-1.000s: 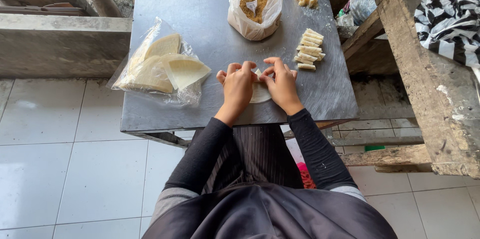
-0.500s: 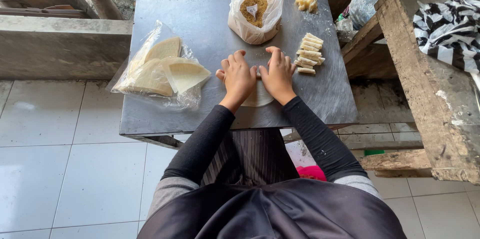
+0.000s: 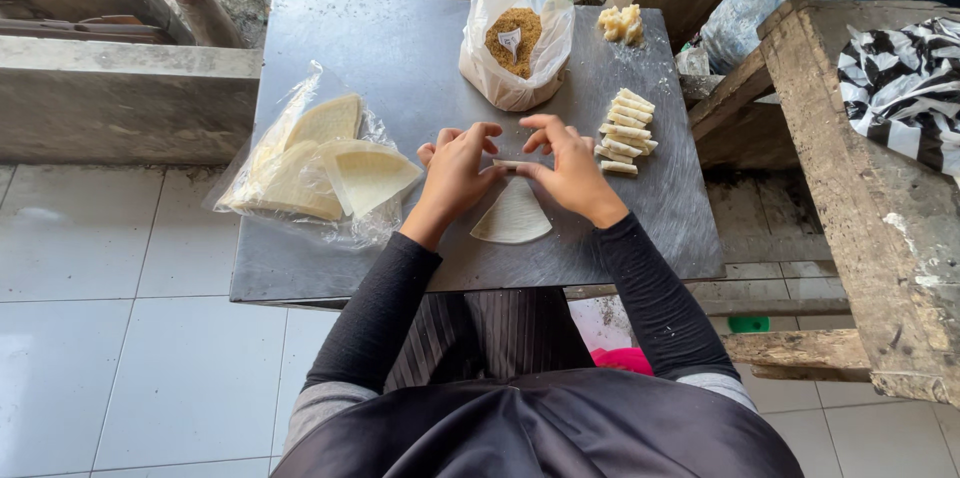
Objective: The person prepares multiple pastry rolls by placing a small amount of filling onto a triangular piece of dough, folding the sides over, and rolling it into a cylinder by hand.
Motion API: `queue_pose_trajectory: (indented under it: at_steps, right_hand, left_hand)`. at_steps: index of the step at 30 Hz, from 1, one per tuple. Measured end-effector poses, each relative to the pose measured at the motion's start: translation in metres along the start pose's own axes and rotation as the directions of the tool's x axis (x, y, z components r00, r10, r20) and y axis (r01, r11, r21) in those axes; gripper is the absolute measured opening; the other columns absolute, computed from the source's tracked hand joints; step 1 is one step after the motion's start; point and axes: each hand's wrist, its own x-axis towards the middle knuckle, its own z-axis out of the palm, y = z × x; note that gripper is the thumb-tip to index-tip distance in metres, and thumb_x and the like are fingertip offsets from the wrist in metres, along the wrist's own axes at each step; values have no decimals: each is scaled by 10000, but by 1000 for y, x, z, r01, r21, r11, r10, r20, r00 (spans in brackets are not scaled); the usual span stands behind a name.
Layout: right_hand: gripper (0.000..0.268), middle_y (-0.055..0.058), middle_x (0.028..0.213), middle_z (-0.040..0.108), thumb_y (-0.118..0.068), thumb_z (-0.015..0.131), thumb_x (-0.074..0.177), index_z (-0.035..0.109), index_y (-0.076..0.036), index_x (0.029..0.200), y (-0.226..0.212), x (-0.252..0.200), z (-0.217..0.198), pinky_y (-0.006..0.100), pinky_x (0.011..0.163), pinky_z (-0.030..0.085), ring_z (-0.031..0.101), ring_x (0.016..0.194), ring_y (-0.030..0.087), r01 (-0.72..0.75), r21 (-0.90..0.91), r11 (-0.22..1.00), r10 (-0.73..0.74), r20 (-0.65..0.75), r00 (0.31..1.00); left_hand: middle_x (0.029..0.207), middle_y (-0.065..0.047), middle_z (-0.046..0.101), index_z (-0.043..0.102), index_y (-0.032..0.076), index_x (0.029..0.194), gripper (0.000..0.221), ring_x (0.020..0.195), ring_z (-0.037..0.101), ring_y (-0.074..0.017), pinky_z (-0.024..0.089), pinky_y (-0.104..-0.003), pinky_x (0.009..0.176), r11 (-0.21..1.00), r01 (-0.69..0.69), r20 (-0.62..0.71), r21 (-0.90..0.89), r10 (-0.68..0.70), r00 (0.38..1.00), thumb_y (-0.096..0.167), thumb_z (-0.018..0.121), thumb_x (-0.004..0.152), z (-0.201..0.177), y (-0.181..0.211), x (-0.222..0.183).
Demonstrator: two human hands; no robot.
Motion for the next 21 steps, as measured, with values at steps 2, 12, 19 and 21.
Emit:
queue_pose_trajectory:
  at_steps: [2, 12, 19, 21]
  right_hand:
    - [521, -18, 962, 715, -141, 763, 845, 579, -143, 1331, -9, -3, 2, 405, 967, 336, 629, 934, 198, 30, -46, 998, -28, 60, 998]
    - [448, -28, 1029, 734, -70, 633, 973, 545, -126, 1408, 4, -9, 6, 402, 989, 340, 641, 1034, 201, 114, -106, 988, -118, -31, 993]
    - [510, -30, 983, 720, -122, 725, 911, 550, -134, 1390, -7, -11, 7, 400, 983, 344, 642, 943, 187, 100, -129, 987, -104, -29, 994]
    - [507, -34, 967, 712, -112, 728, 918, 553, -139, 1393, -8, -13, 4, 404, 987, 343, 640, 954, 190, 125, -201, 972, -139, -57, 989]
  left_hand:
    - [988, 37, 763, 629, 187, 1251, 457, 1110, 584, -224, 266, -468, 872, 1000, 29, 0, 4, -29, 1000, 247, 760, 817, 3, 2, 2]
    - [917, 16, 764, 628, 159, 1257, 374, 1072, 606, -198, 259, -469, 879, 994, 105, -2, -13, -105, 994, 215, 707, 896, 15, 4, 3]
    - [927, 18, 762, 615, 164, 1276, 388, 1075, 608, -199, 266, -465, 877, 995, 101, -27, -29, -101, 995, 221, 710, 905, 13, 7, 2]
    - [943, 24, 767, 609, 167, 1278, 387, 1083, 607, -201, 268, -456, 870, 994, 104, -30, -18, -104, 994, 230, 715, 911, 8, 13, 0]
